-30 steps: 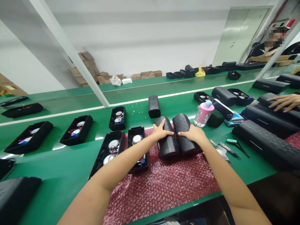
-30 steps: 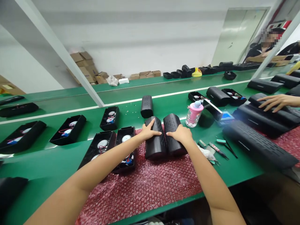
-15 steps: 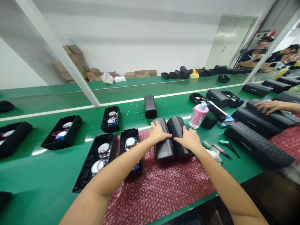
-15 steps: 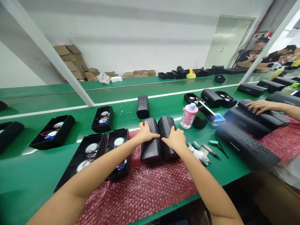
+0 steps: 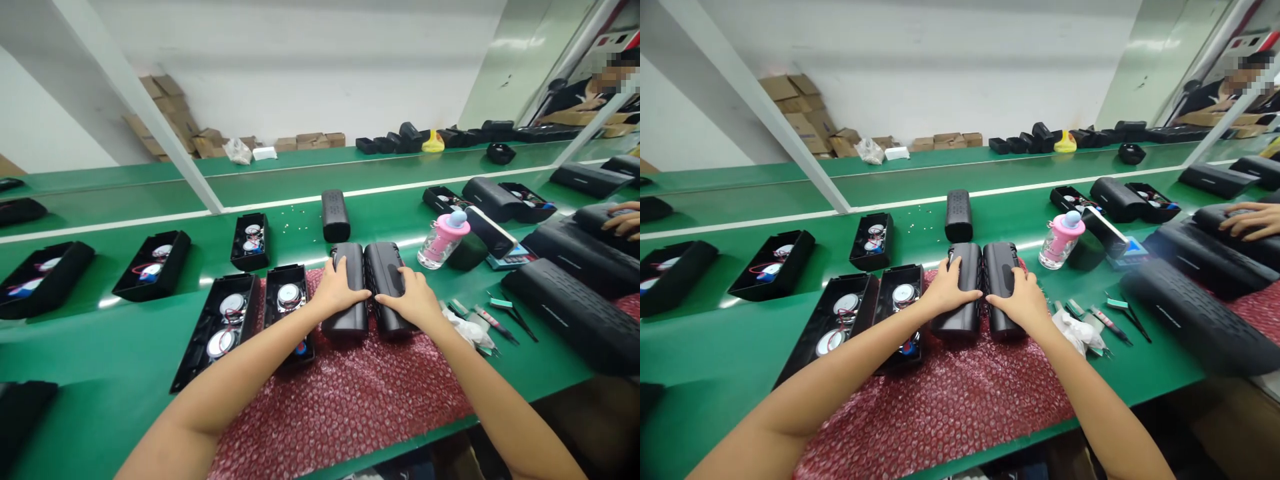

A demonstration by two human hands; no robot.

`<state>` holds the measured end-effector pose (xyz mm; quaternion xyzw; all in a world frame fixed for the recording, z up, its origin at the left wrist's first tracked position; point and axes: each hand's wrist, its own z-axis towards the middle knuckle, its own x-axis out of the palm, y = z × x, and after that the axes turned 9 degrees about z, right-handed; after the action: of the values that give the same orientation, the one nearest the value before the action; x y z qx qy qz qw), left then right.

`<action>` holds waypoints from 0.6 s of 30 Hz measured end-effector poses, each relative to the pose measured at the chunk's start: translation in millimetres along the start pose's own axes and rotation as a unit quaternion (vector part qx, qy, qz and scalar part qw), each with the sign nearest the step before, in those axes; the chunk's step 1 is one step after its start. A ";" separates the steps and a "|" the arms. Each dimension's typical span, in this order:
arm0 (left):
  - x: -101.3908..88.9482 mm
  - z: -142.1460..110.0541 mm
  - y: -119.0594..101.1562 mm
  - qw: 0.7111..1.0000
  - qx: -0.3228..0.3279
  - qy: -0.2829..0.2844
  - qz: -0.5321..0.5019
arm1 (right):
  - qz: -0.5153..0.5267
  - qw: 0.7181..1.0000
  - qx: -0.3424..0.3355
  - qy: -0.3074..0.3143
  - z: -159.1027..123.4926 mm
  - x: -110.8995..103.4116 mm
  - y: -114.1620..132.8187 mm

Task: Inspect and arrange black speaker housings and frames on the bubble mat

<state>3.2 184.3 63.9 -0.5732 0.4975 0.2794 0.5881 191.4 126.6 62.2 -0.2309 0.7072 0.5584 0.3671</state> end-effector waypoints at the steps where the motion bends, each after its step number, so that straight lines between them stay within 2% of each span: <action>1: 0.5 -5.5 2.9 1.000 0.003 0.007 -0.011 | 0.000 1.000 -0.001 -0.005 -1.3 1.0 -0.5; 4: 3.1 -20.1 9.4 0.999 0.004 0.025 -0.030 | 0.012 1.000 -0.009 -0.016 -1.3 4.1 -6.0; 7: 7.9 -26.3 15.7 0.997 -0.001 0.013 -0.076 | 0.055 0.998 -0.016 -0.019 5.7 7.5 -16.3; 10: 12.8 -23.6 22.3 0.983 -0.037 -0.004 -0.179 | 0.149 0.988 -0.007 0.026 17.0 7.8 -26.8; 13: 14.0 -18.8 26.3 0.964 -0.027 -0.009 -0.266 | 0.252 0.964 0.002 0.088 26.1 4.5 -32.7; 16: 11.3 -17.0 25.8 0.956 -0.020 0.001 -0.292 | 0.303 0.946 0.013 0.113 29.4 1.6 -33.9; 18: 7.9 -16.4 24.3 0.962 -0.048 0.012 -0.268 | 0.306 0.945 0.015 0.112 29.8 1.7 -33.8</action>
<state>-20.3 171.3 49.6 -0.7163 0.3188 0.1281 0.6073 223.1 146.2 36.8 -0.0589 0.7890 0.6034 0.1001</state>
